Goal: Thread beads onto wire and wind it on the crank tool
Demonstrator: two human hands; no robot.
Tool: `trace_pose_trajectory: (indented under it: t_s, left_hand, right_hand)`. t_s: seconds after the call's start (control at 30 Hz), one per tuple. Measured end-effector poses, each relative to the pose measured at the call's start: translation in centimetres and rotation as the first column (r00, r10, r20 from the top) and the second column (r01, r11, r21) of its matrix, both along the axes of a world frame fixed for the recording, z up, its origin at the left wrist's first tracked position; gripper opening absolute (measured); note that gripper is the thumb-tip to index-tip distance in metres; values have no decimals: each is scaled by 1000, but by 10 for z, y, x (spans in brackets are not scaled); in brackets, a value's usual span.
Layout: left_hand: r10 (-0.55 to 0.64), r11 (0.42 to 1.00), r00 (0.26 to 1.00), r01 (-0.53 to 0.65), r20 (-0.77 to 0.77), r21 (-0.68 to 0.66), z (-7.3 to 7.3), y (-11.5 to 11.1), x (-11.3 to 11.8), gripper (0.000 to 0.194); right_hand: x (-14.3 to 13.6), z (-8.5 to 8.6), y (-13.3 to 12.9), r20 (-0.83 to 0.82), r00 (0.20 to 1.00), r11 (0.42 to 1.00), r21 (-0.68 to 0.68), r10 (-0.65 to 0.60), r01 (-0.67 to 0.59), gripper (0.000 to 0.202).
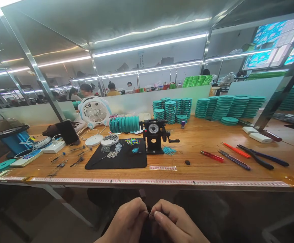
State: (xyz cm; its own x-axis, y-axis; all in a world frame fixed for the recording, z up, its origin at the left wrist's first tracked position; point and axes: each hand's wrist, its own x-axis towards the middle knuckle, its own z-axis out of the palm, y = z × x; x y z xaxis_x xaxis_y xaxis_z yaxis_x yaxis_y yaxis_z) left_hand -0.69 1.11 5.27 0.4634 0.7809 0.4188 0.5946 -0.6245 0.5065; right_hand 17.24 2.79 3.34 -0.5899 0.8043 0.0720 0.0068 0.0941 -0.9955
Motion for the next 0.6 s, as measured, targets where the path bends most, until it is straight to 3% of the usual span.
trace_pose_trajectory:
  t_s: [0.1,0.27,0.43,0.6]
  left_hand:
    - [-27,1000,999,27,37,-8,0,-1,0,21]
    - [-35,998,997,38,65,-43,0,0,2,25]
    - [-58,997,997,60,51,-39,-4,1,1,23]
    - [-20,973,993,45,113,-227,-2,-1,2,22]
  right_hand:
    - [-1,10,-1,-113,992,956,-281,54,-84,44]
    - [-9,5,0,-233,972,902,-416,16,-114,40]
    - [-11,4,1,-207,978,899,-431,-14,-78,39]
    - [-11,2,1,-104,995,968,-251,-12,-14,33]
